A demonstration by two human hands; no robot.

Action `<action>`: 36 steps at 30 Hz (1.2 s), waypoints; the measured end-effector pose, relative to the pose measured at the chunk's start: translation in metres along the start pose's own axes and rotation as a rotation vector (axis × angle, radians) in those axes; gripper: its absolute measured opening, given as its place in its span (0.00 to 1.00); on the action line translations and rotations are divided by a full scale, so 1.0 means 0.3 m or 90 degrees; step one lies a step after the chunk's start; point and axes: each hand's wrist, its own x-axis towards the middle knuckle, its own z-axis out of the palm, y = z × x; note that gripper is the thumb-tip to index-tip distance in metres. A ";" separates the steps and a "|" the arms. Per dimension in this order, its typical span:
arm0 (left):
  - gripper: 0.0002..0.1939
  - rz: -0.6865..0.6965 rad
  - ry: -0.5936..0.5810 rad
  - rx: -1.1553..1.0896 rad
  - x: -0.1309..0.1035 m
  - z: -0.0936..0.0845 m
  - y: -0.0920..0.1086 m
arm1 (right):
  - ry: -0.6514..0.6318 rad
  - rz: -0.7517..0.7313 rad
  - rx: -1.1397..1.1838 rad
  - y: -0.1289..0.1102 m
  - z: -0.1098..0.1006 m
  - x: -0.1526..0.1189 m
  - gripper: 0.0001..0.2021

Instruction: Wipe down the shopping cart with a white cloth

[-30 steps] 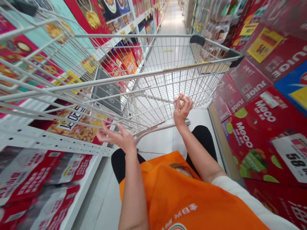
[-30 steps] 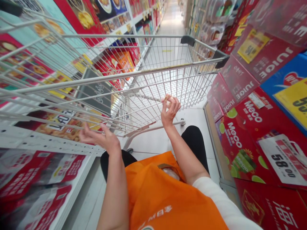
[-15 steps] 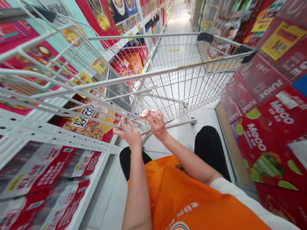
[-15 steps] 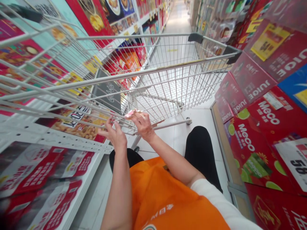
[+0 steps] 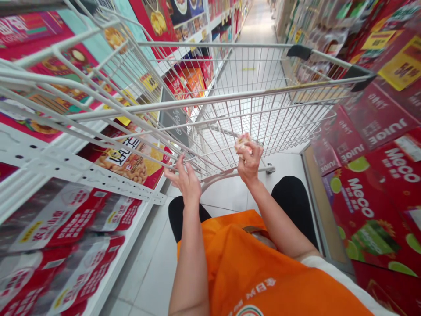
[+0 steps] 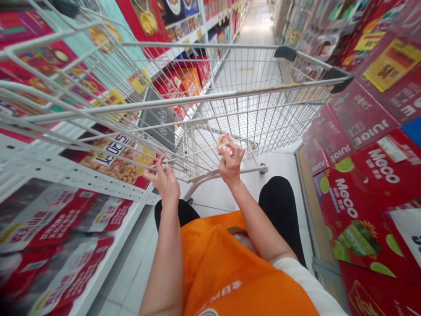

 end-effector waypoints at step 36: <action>0.26 0.045 -0.004 0.000 -0.005 0.001 -0.040 | 0.220 0.109 -0.035 0.009 0.060 -0.021 0.12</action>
